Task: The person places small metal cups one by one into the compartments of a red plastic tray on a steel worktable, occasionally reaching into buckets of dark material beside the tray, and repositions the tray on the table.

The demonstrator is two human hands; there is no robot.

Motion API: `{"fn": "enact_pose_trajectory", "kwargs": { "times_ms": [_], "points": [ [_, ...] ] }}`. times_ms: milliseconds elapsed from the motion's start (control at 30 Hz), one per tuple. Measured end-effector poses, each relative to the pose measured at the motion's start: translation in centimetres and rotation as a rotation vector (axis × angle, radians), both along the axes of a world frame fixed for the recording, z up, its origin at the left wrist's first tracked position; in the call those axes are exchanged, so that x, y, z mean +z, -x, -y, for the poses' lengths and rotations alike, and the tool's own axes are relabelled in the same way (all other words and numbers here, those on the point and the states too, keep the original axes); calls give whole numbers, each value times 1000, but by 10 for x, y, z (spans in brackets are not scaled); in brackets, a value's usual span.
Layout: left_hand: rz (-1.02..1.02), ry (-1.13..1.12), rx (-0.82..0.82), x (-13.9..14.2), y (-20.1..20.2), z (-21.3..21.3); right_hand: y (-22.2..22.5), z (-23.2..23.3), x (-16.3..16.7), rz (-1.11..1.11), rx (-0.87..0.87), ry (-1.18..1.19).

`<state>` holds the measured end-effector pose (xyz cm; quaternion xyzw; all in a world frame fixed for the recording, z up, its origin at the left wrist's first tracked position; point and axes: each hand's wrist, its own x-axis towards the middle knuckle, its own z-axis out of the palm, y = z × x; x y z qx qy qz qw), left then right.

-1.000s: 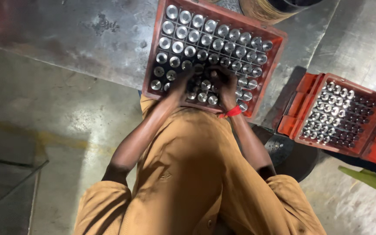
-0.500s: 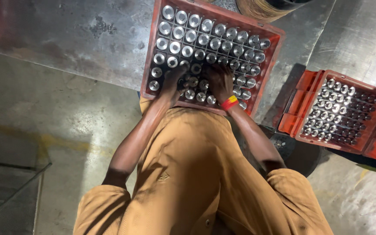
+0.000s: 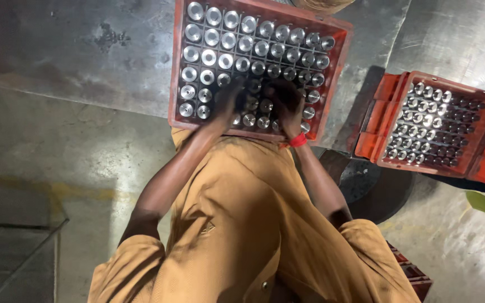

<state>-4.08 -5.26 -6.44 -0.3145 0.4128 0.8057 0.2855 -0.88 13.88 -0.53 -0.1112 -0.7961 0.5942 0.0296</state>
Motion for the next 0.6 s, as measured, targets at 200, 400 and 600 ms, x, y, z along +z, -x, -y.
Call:
{"fn": "enact_pose_trajectory", "kwargs": {
  "times_ms": [200,400,600],
  "points": [
    [-40,-380,90,22,3,29,9,-11,18,-370,346,-754],
    [-41,-198,48,34,5,27,19,-8,12,-339,389,-762],
    [-238,46,-231,47,3,3,-1,-3,-10,-44,84,-85]
  ]
}}
